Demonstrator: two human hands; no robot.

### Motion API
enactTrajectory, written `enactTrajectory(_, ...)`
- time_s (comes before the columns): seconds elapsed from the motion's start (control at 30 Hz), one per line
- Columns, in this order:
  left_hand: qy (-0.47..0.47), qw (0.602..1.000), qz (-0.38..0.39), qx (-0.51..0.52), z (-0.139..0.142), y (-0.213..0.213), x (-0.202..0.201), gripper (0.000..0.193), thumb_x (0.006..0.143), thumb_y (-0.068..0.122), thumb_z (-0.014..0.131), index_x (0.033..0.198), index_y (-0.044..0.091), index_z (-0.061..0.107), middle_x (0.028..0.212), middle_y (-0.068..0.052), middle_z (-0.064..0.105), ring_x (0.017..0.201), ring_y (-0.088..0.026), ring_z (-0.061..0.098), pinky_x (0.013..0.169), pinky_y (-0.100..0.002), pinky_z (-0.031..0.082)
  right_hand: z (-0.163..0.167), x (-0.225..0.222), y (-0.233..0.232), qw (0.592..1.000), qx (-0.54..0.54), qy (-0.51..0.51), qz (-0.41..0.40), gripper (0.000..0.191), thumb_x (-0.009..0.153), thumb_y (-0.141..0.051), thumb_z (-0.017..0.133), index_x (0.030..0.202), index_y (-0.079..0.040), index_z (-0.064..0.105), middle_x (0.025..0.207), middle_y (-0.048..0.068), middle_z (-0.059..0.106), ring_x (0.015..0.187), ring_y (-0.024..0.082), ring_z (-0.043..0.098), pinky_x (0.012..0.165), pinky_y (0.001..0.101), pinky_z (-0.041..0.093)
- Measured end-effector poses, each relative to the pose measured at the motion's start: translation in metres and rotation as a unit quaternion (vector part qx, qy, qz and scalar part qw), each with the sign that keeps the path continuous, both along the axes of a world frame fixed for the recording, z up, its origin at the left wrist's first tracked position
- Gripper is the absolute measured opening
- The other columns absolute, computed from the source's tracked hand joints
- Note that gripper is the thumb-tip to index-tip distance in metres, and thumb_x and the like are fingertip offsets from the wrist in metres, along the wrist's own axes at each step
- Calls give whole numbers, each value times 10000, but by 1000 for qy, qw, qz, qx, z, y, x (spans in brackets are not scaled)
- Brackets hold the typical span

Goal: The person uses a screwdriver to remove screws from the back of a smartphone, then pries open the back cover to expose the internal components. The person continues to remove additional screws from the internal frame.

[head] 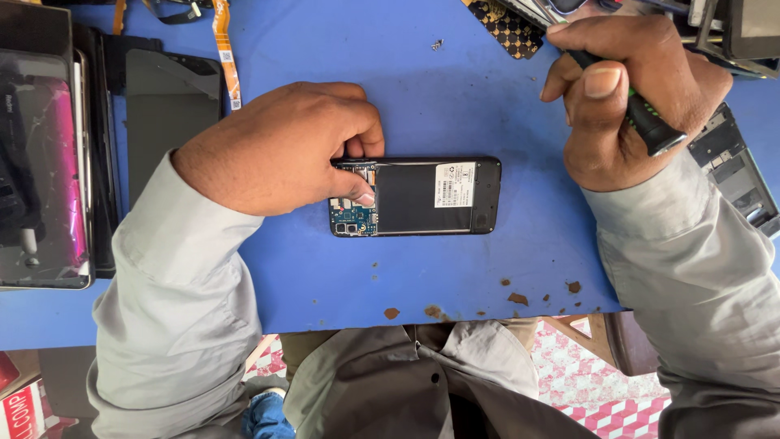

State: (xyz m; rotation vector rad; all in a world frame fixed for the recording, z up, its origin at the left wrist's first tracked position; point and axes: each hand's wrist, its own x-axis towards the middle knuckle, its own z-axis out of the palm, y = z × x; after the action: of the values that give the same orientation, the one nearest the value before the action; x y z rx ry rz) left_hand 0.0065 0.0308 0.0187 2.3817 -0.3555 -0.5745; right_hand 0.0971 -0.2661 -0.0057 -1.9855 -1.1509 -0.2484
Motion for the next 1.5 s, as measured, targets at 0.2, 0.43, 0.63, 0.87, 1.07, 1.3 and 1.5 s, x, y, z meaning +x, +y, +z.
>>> enactTrajectory(0.2, -27, 1000, -10, -12, 2, 0, -2, 336, 692, 210, 876, 928, 61, 688, 935, -66, 675, 820, -277, 654, 709, -417, 512, 1, -1, -3, 1000, -16, -11, 8, 496, 1224, -367, 336, 1254, 62, 585, 1063, 143, 691, 849, 177, 762, 672, 224, 532)
enactTrajectory(0.43, -5, 1000, -7, -12, 4, -1, -3, 301, 710, 209, 865, 893, 61, 677, 891, -57, 664, 768, -258, 645, 680, -409, 509, 2, -2, -4, 1000, -22, -9, 10, 490, 1225, -360, 333, 1256, 57, 589, 1057, 148, 684, 867, 184, 771, 660, 224, 534)
enactTrajectory(0.63, -2, 1000, -8, -3, 5, -2, -1, 283, 715, 204, 858, 887, 65, 682, 873, -51, 673, 737, -249, 652, 649, -409, 509, 1, -1, -4, 999, -14, -25, 14, 459, 1229, -329, 340, 1251, 60, 582, 1040, 140, 694, 844, 179, 758, 690, 238, 534)
enactTrajectory(0.87, 11, 1000, -4, 4, 7, -1, 0, 300, 692, 218, 858, 881, 65, 681, 850, -47, 692, 737, -242, 666, 641, -407, 515, 6, -4, -1, 1000, -14, -13, 6, 365, 1234, -273, 422, 1249, 49, 592, 960, 118, 697, 823, 189, 740, 789, 282, 533)
enactTrajectory(1.07, 25, 1000, 1, 8, 10, -2, 2, 321, 688, 228, 863, 905, 76, 680, 844, -43, 690, 726, -242, 660, 640, -409, 510, 9, -4, 6, 1000, -9, -26, 15, 236, 1240, -172, 484, 1290, 38, 578, 962, 120, 693, 879, 196, 705, 923, 313, 529)
enactTrajectory(1.3, 41, 999, 15, 12, 8, 0, 1, 326, 687, 220, 857, 925, 84, 680, 838, -38, 691, 722, -235, 661, 631, -402, 512, 5, -3, 6, 998, -16, -57, 5, 191, 1216, -115, 554, 1353, 16, 539, 1047, 119, 679, 904, 224, 630, 864, 317, 517)
enactTrajectory(1.5, -28, 999, 20, -23, 3, 16, 2, 364, 672, 242, 891, 900, 50, 682, 821, -70, 686, 703, -236, 670, 615, -382, 522, -2, 0, 3, 999, 25, -22, 16, 222, 1253, -167, 516, 1373, 18, 534, 1080, 143, 631, 892, 150, 641, 826, 264, 513)
